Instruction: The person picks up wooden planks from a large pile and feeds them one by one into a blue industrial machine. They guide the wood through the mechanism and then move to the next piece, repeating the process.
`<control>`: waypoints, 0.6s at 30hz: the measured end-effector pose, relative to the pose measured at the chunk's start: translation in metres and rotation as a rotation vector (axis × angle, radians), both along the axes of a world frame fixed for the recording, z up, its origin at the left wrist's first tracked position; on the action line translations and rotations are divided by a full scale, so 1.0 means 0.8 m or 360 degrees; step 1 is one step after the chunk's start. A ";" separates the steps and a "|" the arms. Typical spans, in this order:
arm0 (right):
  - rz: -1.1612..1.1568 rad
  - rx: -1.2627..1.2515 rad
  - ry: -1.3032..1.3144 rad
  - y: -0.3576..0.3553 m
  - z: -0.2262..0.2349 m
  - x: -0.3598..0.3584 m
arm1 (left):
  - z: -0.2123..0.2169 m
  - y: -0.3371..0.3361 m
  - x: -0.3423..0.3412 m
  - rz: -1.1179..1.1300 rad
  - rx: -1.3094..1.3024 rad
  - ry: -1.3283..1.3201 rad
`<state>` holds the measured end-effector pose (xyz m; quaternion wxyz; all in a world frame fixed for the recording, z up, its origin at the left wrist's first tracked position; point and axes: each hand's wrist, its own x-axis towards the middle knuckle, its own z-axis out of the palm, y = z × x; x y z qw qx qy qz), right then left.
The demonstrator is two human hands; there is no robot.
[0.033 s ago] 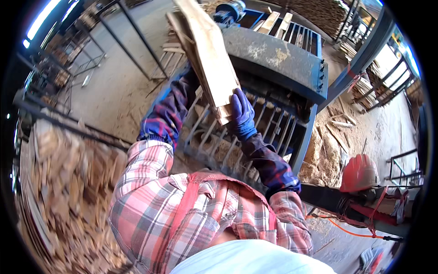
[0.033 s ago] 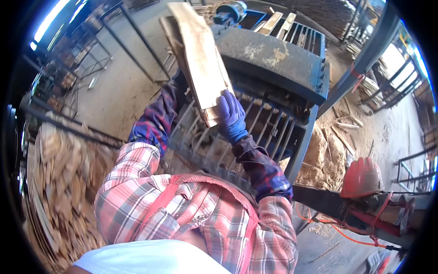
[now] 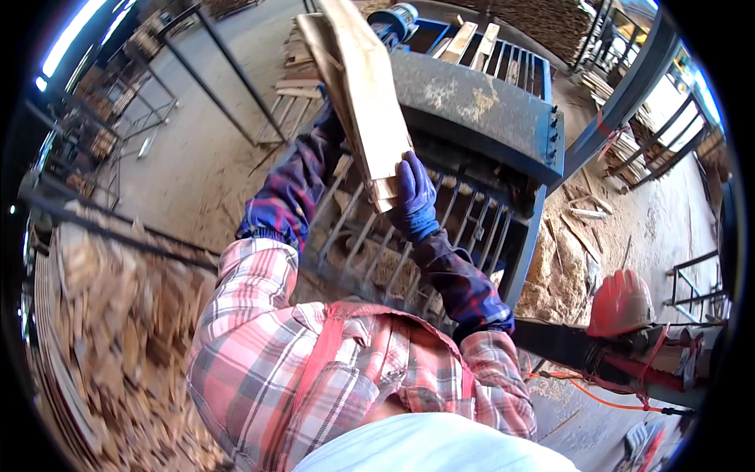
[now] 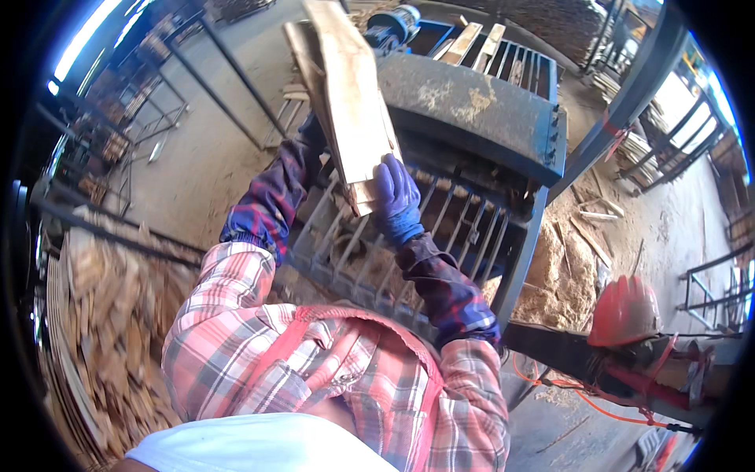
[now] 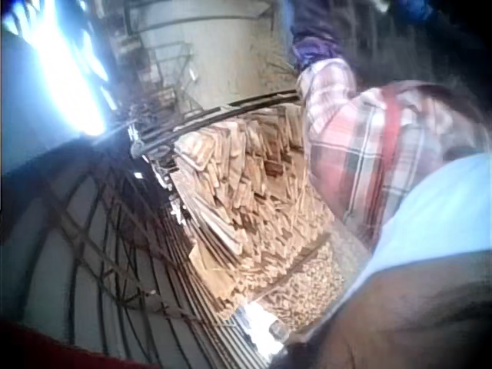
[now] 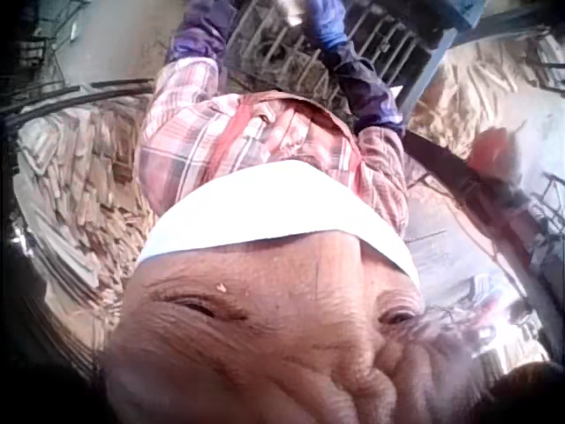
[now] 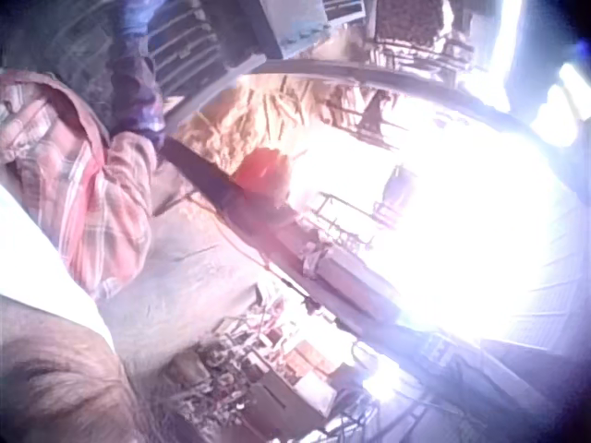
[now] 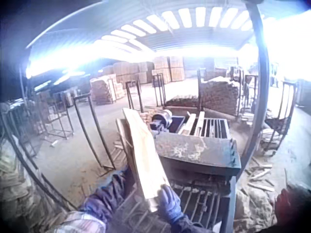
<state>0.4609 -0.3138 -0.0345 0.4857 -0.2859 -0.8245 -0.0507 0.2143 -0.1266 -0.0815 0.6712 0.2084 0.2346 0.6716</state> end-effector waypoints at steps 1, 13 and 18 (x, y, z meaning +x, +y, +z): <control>-0.0036 0.0012 0.0063 0.001 0.001 -0.013 | 0.009 0.000 -0.010 0.0014 0.0034 0.0063; 0.0356 -0.1456 0.0738 0.046 -0.056 -0.090 | 0.059 -0.065 -0.014 -0.0196 0.0014 0.3074; 0.0519 -0.3052 0.1651 0.098 -0.049 -0.035 | 0.028 -0.092 0.047 0.0268 0.0420 0.2371</control>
